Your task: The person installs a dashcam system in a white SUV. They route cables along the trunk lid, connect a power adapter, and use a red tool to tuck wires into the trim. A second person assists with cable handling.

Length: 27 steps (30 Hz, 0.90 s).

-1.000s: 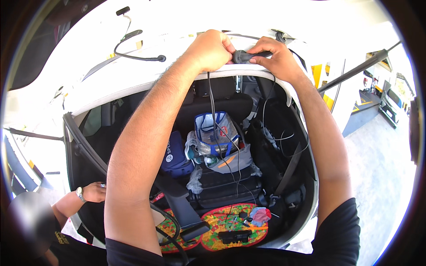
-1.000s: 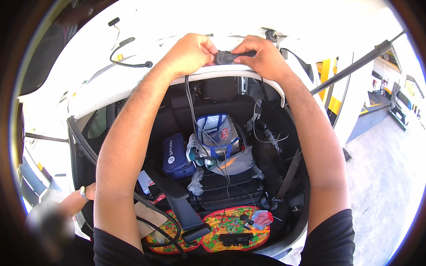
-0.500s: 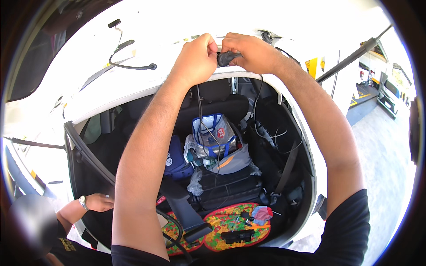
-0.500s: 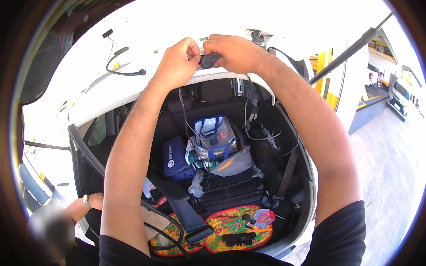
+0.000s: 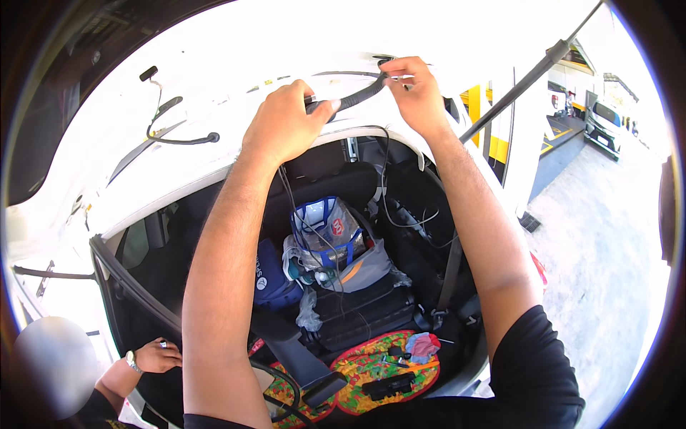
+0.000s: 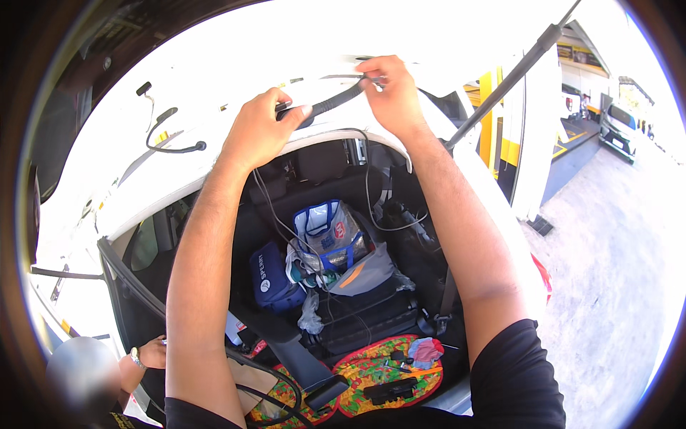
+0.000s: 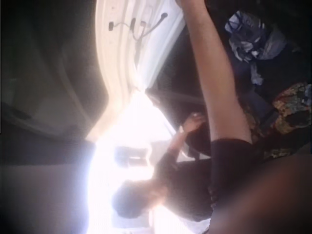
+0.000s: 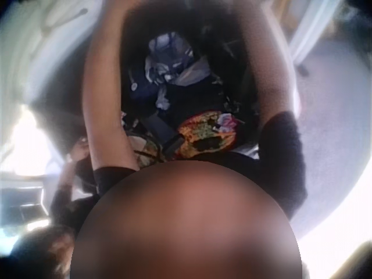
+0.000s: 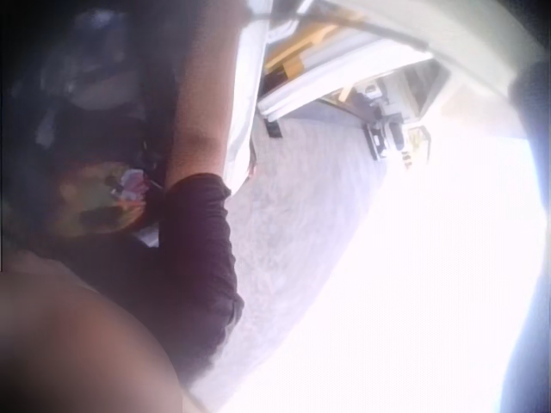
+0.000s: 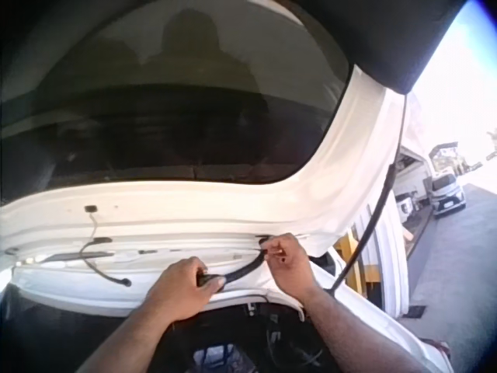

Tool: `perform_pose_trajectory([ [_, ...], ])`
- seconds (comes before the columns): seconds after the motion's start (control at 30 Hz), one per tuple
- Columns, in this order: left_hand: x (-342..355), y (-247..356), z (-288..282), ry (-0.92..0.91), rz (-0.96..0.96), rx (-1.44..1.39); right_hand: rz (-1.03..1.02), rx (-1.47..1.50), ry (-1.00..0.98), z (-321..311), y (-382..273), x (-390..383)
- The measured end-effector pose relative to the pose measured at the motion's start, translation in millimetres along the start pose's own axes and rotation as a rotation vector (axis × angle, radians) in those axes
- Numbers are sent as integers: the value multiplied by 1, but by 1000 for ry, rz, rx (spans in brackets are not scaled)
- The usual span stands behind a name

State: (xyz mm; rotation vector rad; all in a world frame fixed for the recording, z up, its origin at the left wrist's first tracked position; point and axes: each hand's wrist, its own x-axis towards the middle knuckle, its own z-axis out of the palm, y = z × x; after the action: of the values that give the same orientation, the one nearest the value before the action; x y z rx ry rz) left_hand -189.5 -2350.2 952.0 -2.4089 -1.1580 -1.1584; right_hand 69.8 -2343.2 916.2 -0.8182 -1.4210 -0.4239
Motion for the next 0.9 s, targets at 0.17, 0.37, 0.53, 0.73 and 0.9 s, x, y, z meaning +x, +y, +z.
perform_pose_trajectory([
  [0.17,2,14,-7,-105,-97,132,490,131,-23,-3,29,16],
  [0.37,-3,18,1,16,-52,292,614,321,-19,14,17,19],
  [0.53,-1,7,2,24,-41,121,707,381,78,24,2,30],
  [0.73,13,-15,2,47,-57,-274,742,846,125,25,-5,17],
  [0.9,15,-18,1,14,-89,-391,683,944,88,15,-6,5],
])
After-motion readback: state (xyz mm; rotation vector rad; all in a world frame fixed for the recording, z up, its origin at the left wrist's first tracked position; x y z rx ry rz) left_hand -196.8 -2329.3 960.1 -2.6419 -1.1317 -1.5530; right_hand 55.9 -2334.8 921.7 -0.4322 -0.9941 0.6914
